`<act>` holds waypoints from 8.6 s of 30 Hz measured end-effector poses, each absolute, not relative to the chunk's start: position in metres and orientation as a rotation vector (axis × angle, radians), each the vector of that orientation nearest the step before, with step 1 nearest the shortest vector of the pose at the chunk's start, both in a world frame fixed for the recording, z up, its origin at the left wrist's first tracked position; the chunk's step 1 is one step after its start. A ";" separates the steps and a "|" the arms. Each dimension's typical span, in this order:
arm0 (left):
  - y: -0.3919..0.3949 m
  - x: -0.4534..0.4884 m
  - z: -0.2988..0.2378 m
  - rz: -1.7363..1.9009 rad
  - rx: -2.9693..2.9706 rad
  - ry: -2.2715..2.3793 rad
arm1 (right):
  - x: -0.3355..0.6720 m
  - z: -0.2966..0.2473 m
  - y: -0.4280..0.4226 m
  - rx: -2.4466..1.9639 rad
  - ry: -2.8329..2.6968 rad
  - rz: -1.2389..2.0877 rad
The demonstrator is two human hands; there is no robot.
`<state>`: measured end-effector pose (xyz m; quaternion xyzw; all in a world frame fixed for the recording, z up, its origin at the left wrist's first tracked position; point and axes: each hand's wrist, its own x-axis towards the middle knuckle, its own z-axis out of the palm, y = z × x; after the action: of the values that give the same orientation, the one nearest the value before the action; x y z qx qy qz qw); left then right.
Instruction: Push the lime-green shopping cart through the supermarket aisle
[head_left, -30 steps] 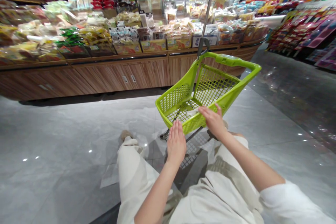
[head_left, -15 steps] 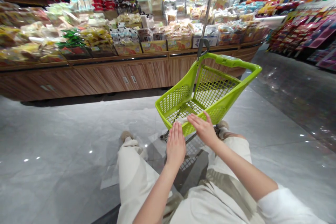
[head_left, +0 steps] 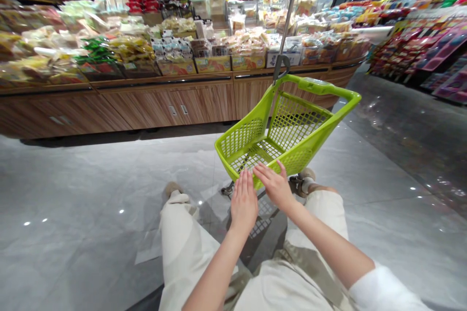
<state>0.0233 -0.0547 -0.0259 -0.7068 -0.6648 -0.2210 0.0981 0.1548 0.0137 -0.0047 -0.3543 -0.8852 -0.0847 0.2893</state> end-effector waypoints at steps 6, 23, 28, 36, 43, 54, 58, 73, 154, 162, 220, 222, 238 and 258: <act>-0.055 0.024 -0.024 -0.674 -2.107 -1.946 | 0.248 0.020 0.090 -1.300 -2.169 -0.390; -0.056 0.023 -0.026 -0.665 -2.102 -1.953 | 0.257 0.022 0.096 -1.358 -2.123 -0.403; -0.056 0.030 -0.027 -0.696 -2.081 -1.979 | 0.177 -0.001 0.034 -1.258 -2.152 -0.279; -0.056 0.021 -0.026 -0.650 -2.090 -1.950 | 0.203 0.008 0.051 -1.068 -2.331 -0.290; -0.057 0.034 -0.029 -0.743 -2.061 -1.980 | 0.211 0.011 0.062 -1.339 -2.110 -0.325; -0.057 0.029 -0.028 -0.671 -2.065 -1.968 | 0.230 0.017 0.070 -1.219 -2.244 -0.324; -0.058 0.034 -0.028 -0.687 -2.066 -1.969 | 0.234 0.018 0.078 -1.403 -2.068 -0.357; -0.057 0.024 -0.026 -0.646 -2.048 -1.971 | 0.218 0.022 0.069 -1.403 -2.076 -0.259; -0.067 0.043 -0.029 -0.675 -2.041 -1.955 | 0.166 -0.005 0.010 -1.122 -2.198 -0.184; -0.067 0.030 -0.027 -0.694 -2.051 -1.929 | 0.235 0.010 0.065 -1.072 -2.289 -0.340; -0.072 0.046 -0.026 -0.678 -2.056 -2.008 | 0.168 -0.007 -0.003 -0.944 -2.328 -0.175; -0.072 0.042 -0.024 -0.670 -2.064 -1.985 | 0.192 0.000 0.017 -0.970 -2.340 -0.225; -0.065 -0.017 -0.031 -0.793 -1.944 -1.958 | 0.235 0.009 0.097 -1.191 -2.148 -0.301; 0.000 0.066 0.009 -0.690 -2.229 -1.813 | 0.272 0.058 0.117 -1.348 -2.004 -0.518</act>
<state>0.0661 0.0003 0.0086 -0.7511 -0.6108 -0.2324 0.0935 0.2723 0.1166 0.0580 -0.5153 -0.7661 -0.1978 0.3294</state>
